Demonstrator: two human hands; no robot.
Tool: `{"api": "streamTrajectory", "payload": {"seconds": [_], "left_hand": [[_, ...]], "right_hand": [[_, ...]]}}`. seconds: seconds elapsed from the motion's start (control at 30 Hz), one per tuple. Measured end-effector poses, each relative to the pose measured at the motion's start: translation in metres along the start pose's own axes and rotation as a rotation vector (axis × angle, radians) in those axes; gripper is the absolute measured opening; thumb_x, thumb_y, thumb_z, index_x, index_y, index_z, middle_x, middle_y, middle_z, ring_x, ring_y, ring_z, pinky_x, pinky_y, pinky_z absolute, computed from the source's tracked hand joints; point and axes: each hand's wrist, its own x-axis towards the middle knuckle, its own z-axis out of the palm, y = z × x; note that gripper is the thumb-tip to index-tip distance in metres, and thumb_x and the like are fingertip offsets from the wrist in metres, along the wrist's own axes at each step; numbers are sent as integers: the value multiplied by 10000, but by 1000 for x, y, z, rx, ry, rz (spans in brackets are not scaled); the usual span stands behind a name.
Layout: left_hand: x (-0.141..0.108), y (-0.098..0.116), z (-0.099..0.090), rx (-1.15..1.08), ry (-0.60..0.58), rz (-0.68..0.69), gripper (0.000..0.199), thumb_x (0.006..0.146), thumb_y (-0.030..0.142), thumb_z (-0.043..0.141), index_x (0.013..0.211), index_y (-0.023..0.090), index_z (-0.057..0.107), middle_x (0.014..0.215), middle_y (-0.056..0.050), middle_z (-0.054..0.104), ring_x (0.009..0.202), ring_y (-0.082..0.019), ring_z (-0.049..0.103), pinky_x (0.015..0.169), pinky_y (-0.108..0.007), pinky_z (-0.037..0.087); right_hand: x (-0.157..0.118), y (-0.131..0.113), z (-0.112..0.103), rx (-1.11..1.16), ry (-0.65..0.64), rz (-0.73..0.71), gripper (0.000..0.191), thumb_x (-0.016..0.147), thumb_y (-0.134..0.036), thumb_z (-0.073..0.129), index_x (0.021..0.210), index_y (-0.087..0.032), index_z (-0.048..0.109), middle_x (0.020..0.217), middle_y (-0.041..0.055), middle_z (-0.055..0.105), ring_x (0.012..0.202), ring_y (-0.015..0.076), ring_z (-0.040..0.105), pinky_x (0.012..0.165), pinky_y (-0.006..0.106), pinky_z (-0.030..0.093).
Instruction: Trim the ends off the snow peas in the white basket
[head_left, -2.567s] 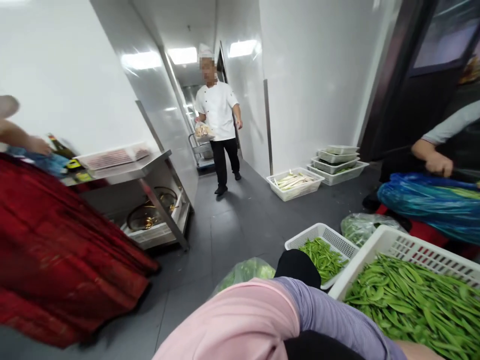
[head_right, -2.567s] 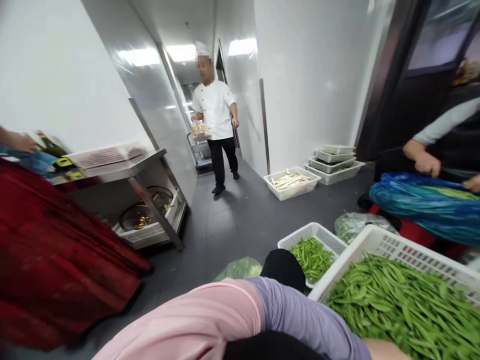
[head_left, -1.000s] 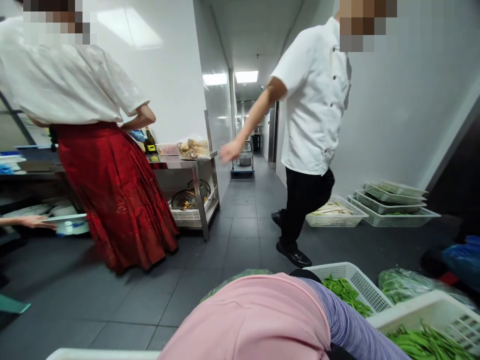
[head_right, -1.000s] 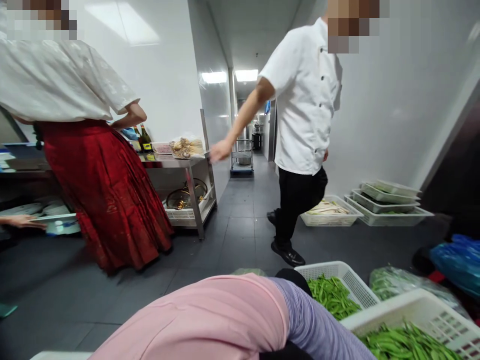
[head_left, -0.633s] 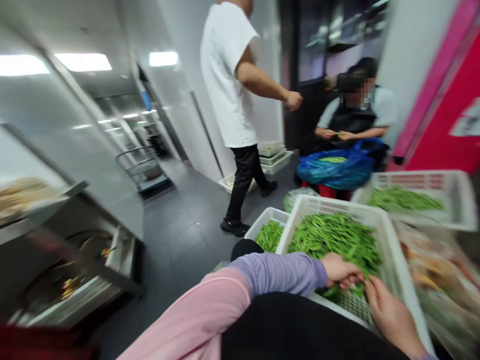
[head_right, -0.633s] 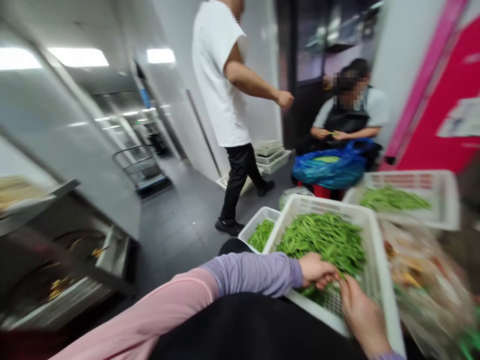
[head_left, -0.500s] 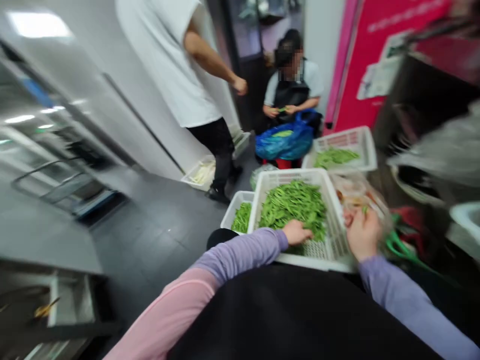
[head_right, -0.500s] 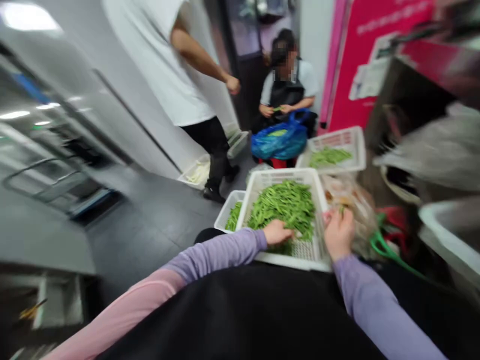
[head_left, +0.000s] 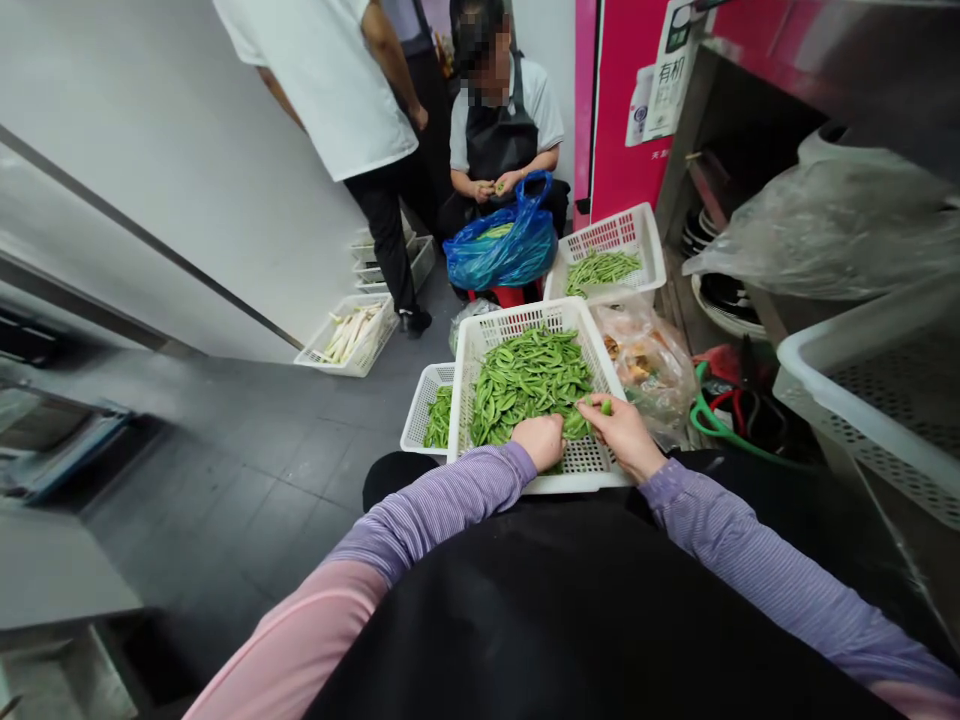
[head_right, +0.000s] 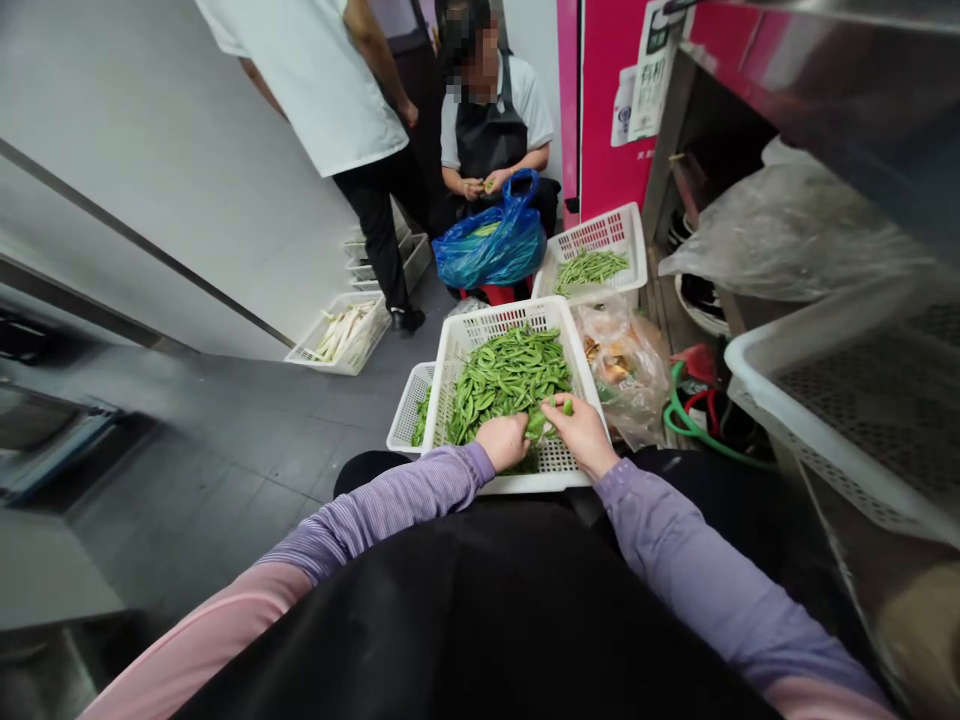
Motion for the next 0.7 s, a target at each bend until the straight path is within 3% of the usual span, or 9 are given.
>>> {"api": "streamTrajectory", "payload": {"seconds": [0.1,0.17,0.27,0.37,0.5,0.6,0.7], "left_hand": [[2,-12,6,-133,-58,-112,171,763,226,486,854,111,575,806,-116,629,768,-197,606,685,-291,467],[2,-19,7,-397,-107,-270,179,803,255,460,781,111,563,647,-60,587,595,-138,572,567,-240,447],[2,-17,1,-902,-175,-401,303,843,382,406,725,126,518,449,49,418,328,-60,356,360,-194,305],[2,-6,-11,-1207,-210,-321,273,827,351,440,659,140,478,388,91,312,268,-33,233,304,-182,197],[-1,2,-21,-1188,-185,-295,171,765,161,469,596,135,478,350,91,314,261,-37,247,297,-181,188],[-4,-1,-20,-1166,-217,-269,154,753,145,448,609,132,500,361,85,334,286,-46,290,313,-180,221],[-1,-8,-14,-1063,-149,-180,137,736,156,475,612,121,522,391,80,360,334,-37,298,352,-175,231]], "right_hand": [[12,2,-20,-241,200,-213,292,669,-420,592,768,-150,642,709,37,611,635,154,538,638,300,432],[16,3,-30,-465,208,-341,244,688,-375,584,758,-154,660,757,62,624,711,186,560,713,330,436],[14,5,-32,-780,-16,-443,180,722,-305,569,780,-174,677,772,69,622,749,201,574,732,322,445],[8,8,-23,-943,-217,-486,199,767,-238,512,867,-194,679,823,68,614,791,194,576,729,297,447],[0,11,-15,-933,-332,-504,250,772,-176,454,875,-200,680,828,67,600,780,184,579,697,288,455],[2,14,-14,-828,-369,-493,246,772,-211,448,840,-201,684,799,63,609,746,175,590,686,287,468],[7,15,-12,-725,-370,-491,219,739,-232,471,770,-210,686,756,59,620,724,181,599,671,290,478]]}}
